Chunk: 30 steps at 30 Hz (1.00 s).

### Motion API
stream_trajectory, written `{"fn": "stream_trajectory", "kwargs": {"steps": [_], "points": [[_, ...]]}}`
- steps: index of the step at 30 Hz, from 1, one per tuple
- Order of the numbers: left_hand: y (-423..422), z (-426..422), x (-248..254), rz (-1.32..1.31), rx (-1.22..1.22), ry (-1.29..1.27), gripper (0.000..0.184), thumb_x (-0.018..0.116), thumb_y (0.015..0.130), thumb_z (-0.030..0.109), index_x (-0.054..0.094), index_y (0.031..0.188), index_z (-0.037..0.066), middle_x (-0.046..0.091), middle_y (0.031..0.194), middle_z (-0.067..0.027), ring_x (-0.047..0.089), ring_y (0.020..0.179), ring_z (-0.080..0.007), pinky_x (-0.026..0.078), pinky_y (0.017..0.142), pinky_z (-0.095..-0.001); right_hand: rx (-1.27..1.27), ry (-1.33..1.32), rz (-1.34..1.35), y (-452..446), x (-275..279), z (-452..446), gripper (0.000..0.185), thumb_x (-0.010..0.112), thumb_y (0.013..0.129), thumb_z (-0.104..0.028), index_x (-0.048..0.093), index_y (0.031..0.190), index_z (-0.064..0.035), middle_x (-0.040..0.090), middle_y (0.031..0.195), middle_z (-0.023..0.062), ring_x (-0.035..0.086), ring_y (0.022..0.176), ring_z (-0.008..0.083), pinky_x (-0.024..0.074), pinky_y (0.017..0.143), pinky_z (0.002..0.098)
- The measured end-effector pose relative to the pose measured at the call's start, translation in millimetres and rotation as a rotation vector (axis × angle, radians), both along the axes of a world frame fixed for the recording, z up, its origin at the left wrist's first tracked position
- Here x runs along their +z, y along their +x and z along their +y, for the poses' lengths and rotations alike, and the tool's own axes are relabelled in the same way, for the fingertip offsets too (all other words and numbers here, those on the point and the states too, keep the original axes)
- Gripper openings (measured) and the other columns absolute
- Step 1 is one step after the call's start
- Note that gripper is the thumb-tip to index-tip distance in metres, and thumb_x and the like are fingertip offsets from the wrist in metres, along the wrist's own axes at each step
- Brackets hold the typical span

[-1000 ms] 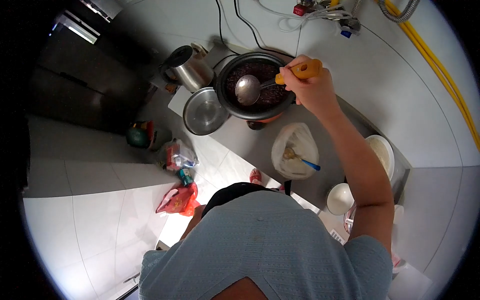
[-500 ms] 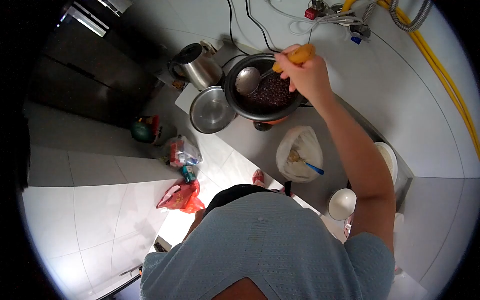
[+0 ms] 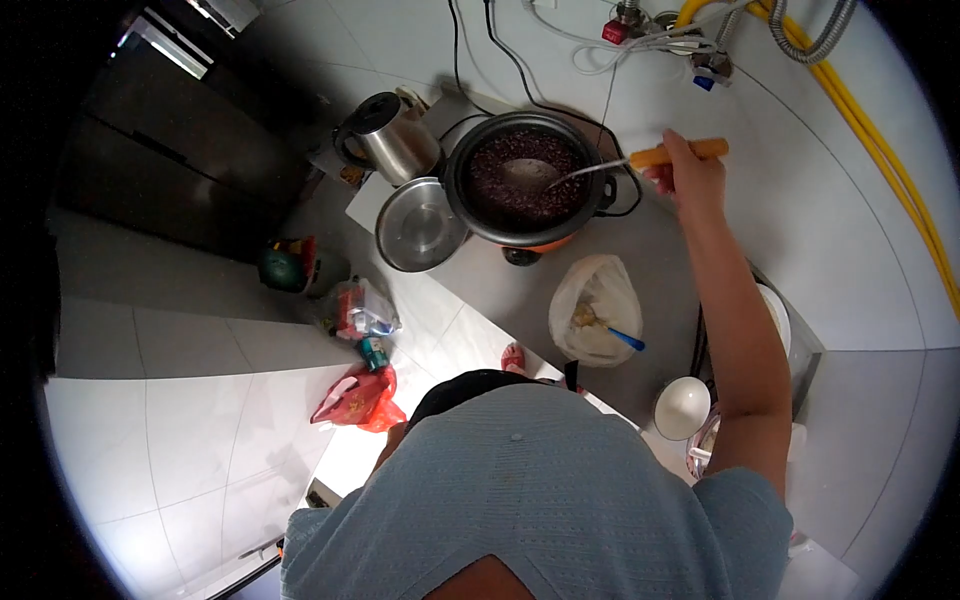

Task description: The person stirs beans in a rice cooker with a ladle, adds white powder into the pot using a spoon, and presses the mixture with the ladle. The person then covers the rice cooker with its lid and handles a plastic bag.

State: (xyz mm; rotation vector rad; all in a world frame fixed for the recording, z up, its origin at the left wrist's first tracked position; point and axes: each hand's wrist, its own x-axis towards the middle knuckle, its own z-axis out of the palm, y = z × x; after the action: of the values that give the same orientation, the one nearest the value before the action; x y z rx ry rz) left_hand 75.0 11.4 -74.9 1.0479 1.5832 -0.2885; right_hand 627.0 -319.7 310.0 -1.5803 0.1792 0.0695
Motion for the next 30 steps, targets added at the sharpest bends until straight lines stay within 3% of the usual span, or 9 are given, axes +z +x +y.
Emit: {"fn": "stream_trajectory", "kwargs": {"steps": [5, 7, 10, 16, 20, 22, 25, 30], "points": [[9.4, 4.0, 4.5, -0.001, -0.03, 0.034, 0.017, 0.056, 0.082, 0.019, 0.062, 0.091, 0.006, 0.061, 0.077, -0.0046, 0.054, 0.052, -0.0159, 0.039, 0.039, -0.0306, 0.128, -0.04, 0.033, -33.2, 0.5, -12.6, 0.024, 0.06, 0.084, -0.023, 0.059, 0.086, 0.0005, 0.063, 0.065, 0.0101, 0.052, 0.042, 0.0102, 0.0401, 0.037, 0.0215], [12.7, 9.3, 1.1, 0.03, -0.05, 0.003, 0.019, 0.055, 0.083, 0.02, 0.061, 0.094, 0.006, 0.061, 0.078, -0.0047, 0.054, 0.053, -0.0158, 0.04, 0.04, -0.0305, 0.206, 0.055, -0.184, -47.8, 2.3, -4.9, 0.019, 0.058, 0.085, -0.019, 0.059, 0.085, 0.0002, 0.064, 0.072, 0.0106, 0.053, 0.045, 0.0097, 0.0421, 0.038, 0.0208], [20.8, 11.7, 7.6, 0.002, -0.024, -0.018, 0.023, 0.052, 0.084, 0.021, 0.06, 0.1, 0.006, 0.062, 0.081, -0.0054, 0.054, 0.056, -0.0157, 0.041, 0.043, -0.03, 0.252, 0.013, -0.189, -58.7, -8.5, 2.8, 0.016, 0.058, 0.085, -0.016, 0.058, 0.083, 0.0009, 0.064, 0.075, 0.0105, 0.055, 0.048, 0.0089, 0.0435, 0.039, 0.0204], [17.3, 17.7, -11.9, -0.086, -0.008, -0.038, 0.025, 0.051, 0.085, 0.02, 0.058, 0.103, 0.004, 0.062, 0.085, -0.0065, 0.055, 0.06, -0.0171, 0.043, 0.047, -0.0303, 0.215, -0.029, -0.286, -57.3, 6.5, -11.3, 0.016, 0.06, 0.084, -0.015, 0.058, 0.084, 0.0006, 0.063, 0.072, 0.0095, 0.055, 0.049, 0.0079, 0.0424, 0.038, 0.0201], [4.3, 18.6, -36.7, -0.09, 0.006, -0.019, 0.024, 0.052, 0.084, 0.018, 0.059, 0.101, 0.002, 0.06, 0.083, -0.0079, 0.055, 0.06, -0.0186, 0.045, 0.048, -0.0311, 0.194, -0.076, -0.201, -60.5, 2.4, -16.9, 0.015, 0.059, 0.084, -0.014, 0.057, 0.086, 0.0007, 0.063, 0.071, 0.0088, 0.055, 0.048, 0.0088, 0.0442, 0.041, 0.0209], [-0.5, 19.6, -44.4, -0.099, 0.05, -0.014, 0.024, 0.053, 0.084, 0.018, 0.059, 0.1, 0.002, 0.06, 0.082, -0.0084, 0.055, 0.061, -0.0189, 0.045, 0.049, -0.0314, 0.37, 0.077, -0.205, -69.9, 4.3, -20.4, 0.015, 0.058, 0.084, -0.014, 0.057, 0.089, 0.0003, 0.063, 0.071, 0.009, 0.056, 0.049, 0.01, 0.0463, 0.046, 0.0223], [0.7, 21.0, -40.9, -0.09, 0.018, -0.026, 0.024, 0.054, 0.083, 0.018, 0.059, 0.102, 0.003, 0.059, 0.081, -0.0086, 0.055, 0.061, -0.0189, 0.045, 0.049, -0.032, 0.563, -0.017, -0.228, -78.0, 7.8, -29.5, 0.017, 0.056, 0.086, -0.016, 0.056, 0.095, -0.0013, 0.064, 0.072, 0.0093, 0.057, 0.049, 0.0119, 0.0447, 0.047, 0.0223], [21.7, 19.6, -1.7, -0.082, -0.068, -0.045, 0.026, 0.052, 0.084, 0.02, 0.059, 0.105, 0.005, 0.061, 0.083, -0.0066, 0.054, 0.059, -0.0161, 0.041, 0.045, -0.0301, 0.313, 0.064, -0.098, -81.1, -5.5, -32.5, 0.021, 0.05, 0.09, -0.022, 0.054, 0.099, -0.0028, 0.064, 0.075, 0.0104, 0.06, 0.052, 0.0137, 0.039, 0.04, 0.0198]]}}
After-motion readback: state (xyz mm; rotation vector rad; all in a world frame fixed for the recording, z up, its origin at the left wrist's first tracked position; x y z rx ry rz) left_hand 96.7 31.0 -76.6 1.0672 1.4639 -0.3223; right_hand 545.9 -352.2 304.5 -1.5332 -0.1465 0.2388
